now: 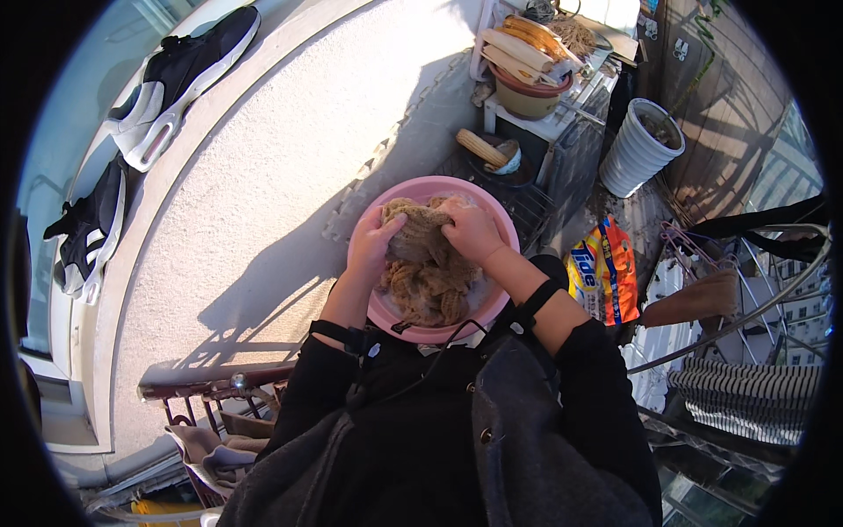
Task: The person hand-washes a brown knitted garment in a pink basin filled with soapy water. They repeatedly submerge, agitate, and wring the item, then lift and squeeze it to remove excess water. The garment remains in the basin at the end of the clip.
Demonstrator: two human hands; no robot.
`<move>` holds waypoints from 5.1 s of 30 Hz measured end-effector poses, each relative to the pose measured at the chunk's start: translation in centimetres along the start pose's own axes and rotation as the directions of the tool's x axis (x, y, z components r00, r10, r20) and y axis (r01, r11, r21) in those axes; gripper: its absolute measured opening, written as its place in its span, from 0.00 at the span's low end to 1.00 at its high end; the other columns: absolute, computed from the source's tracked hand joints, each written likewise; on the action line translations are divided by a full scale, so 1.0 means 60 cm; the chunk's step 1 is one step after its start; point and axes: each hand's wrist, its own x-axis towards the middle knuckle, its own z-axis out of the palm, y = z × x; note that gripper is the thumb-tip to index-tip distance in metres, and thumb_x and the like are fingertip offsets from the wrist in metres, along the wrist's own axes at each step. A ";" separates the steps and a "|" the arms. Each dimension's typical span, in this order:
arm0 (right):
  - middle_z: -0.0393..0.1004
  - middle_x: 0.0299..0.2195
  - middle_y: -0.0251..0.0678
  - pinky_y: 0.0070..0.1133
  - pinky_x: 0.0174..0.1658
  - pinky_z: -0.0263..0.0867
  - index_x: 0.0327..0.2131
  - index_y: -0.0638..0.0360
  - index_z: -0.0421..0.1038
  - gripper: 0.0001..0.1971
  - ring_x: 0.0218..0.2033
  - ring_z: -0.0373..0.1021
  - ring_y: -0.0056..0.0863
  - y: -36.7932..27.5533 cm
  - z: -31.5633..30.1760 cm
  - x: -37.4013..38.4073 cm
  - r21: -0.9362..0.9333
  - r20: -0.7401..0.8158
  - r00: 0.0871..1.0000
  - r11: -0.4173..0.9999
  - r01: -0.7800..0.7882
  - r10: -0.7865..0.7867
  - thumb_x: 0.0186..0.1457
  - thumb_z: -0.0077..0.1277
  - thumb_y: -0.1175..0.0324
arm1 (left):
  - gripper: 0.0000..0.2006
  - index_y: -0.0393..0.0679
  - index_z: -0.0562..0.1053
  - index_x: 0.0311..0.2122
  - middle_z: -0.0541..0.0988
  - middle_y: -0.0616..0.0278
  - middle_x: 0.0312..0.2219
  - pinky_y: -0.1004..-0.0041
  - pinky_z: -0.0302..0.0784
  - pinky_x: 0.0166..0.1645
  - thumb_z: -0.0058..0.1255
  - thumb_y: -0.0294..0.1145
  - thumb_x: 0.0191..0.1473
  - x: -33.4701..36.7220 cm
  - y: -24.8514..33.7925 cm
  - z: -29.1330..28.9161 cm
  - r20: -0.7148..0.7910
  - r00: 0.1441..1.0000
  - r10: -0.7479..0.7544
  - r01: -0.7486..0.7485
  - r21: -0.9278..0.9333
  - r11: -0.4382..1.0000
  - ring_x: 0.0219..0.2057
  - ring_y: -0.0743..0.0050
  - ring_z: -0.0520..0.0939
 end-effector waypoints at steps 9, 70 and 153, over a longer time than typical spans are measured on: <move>0.72 0.32 0.31 0.17 0.43 0.65 0.36 0.62 0.71 0.12 0.36 0.69 0.21 -0.041 -0.038 0.063 0.945 0.178 0.922 0.202 -0.258 0.344 0.50 0.38 0.79 | 0.30 0.40 0.62 0.58 0.69 0.51 0.52 0.70 0.71 0.52 0.57 0.31 0.51 -0.002 0.029 0.005 0.138 0.895 0.424 -0.416 0.597 0.686 0.49 0.65 0.75; 0.66 0.52 0.48 0.34 0.58 0.55 0.56 0.58 0.60 0.46 0.56 0.62 0.44 -0.006 -0.004 -0.004 0.360 0.180 0.984 0.930 -0.073 0.007 0.28 0.68 0.58 | 0.29 0.29 0.64 0.52 0.74 0.49 0.44 0.64 0.75 0.49 0.53 0.18 0.40 0.004 -0.015 0.015 -0.076 0.973 0.217 -0.221 -0.049 0.974 0.44 0.57 0.78; 0.71 0.47 0.45 0.30 0.57 0.59 0.58 0.64 0.56 0.46 0.50 0.67 0.37 -0.025 0.013 -0.009 0.570 0.078 0.994 0.815 -0.105 0.074 0.33 0.68 0.62 | 0.31 0.35 0.67 0.49 0.76 0.54 0.39 0.65 0.78 0.42 0.46 0.11 0.31 -0.013 -0.092 0.010 -0.157 0.986 -0.048 -0.019 -0.399 0.917 0.40 0.56 0.79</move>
